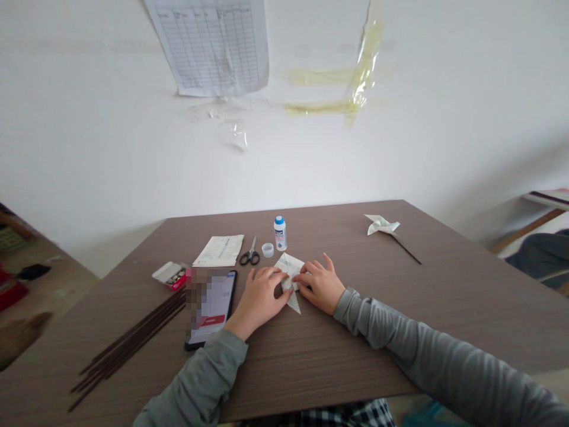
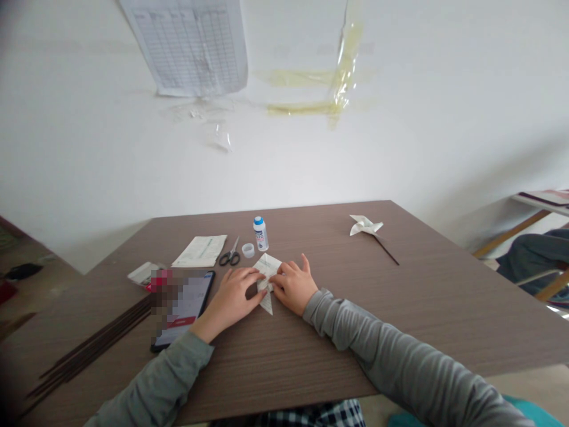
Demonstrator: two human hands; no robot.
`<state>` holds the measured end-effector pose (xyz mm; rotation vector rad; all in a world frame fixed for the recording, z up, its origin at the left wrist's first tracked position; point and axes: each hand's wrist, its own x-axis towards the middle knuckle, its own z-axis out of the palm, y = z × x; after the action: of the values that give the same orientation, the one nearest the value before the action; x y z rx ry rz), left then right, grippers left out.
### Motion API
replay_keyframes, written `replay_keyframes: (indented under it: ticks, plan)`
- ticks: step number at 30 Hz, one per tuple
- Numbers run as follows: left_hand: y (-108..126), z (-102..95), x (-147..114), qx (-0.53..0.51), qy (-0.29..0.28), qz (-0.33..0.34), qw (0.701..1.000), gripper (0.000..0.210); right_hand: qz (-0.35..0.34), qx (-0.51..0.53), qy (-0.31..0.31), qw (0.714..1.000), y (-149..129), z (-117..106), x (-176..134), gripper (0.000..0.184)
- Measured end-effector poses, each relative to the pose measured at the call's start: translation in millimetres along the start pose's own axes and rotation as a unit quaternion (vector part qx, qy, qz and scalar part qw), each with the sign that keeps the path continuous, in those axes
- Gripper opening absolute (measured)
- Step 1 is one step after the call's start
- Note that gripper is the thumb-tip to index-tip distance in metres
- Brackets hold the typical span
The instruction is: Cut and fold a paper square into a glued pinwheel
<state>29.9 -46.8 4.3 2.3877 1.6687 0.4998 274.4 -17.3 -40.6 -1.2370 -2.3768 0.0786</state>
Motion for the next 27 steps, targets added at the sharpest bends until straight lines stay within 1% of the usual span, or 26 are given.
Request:
replay_keyframes:
  ticks: [12,20,27]
  plan:
    - [3.3,-0.5,0.0,0.014,-0.026,-0.002,1.000,0.034,-0.004,0.007,0.017,1.000,1.7,2.0,-2.0,0.030]
    - [-2.0,6.4,-1.2,0.005,-0.006,0.006,1.000,0.033,0.017,0.045,0.025,0.999,7.4,3.1,-3.2,0.032]
    - [0.2,4.5,-2.0,0.016,-0.015,0.000,1.000,0.034,0.009,0.017,0.011,1.000,3.9,1.9,-3.1,0.032]
